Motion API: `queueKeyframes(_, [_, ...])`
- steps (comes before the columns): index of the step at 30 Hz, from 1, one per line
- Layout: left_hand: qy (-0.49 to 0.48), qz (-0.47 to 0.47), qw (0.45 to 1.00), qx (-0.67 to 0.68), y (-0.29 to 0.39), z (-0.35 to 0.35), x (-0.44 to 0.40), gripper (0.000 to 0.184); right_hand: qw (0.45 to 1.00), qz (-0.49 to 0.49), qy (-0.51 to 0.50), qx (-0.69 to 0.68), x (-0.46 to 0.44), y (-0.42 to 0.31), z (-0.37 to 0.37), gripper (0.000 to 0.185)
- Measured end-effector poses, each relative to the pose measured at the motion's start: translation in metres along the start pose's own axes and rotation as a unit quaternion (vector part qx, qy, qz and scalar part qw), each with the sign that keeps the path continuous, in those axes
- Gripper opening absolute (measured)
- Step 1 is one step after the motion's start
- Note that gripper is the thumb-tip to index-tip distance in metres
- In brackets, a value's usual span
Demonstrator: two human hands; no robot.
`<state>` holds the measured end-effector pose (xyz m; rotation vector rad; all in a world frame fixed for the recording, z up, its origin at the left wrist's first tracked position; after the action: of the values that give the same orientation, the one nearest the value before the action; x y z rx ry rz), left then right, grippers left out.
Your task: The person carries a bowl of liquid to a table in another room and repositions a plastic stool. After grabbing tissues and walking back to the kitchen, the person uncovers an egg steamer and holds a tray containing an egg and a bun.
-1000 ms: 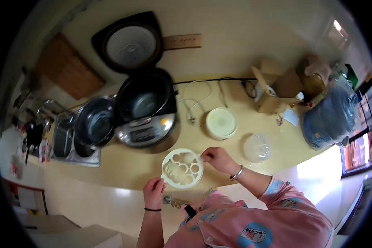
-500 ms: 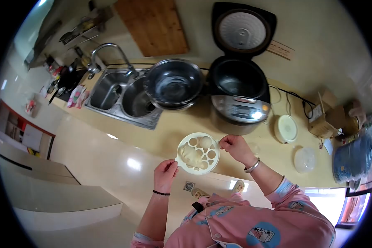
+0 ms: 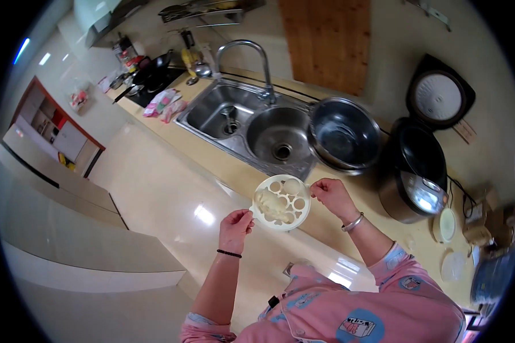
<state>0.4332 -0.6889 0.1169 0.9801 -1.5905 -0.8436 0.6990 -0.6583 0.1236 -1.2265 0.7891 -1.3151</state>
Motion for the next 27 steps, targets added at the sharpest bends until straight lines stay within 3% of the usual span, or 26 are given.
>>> queueKeyframes(18, [0.085, -0.010, 0.995, 0.045, 0.148, 0.271, -0.167, 0.011, 0.992, -0.005, -0.122, -0.006, -0.324, -0.119, -0.213, 0.017])
queueKeyframes(27, [0.055, -0.016, 0.997, 0.044, 0.234, 0.435, -0.262, 0.011, 0.995, 0.017, -0.096, -0.003, -0.469, -0.196, -0.337, 0.017])
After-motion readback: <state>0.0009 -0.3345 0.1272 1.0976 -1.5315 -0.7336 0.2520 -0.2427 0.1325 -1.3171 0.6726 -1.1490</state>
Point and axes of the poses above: each hand's wrist, its own x-axis away from the middle knuckle, its own z-axis out of the back of the hand, y = z × x, the point moved 3 cm from there along -x, towards the middle knuckle, and after that the axes turned 12 degrees about -y, right-handed, at the moved point
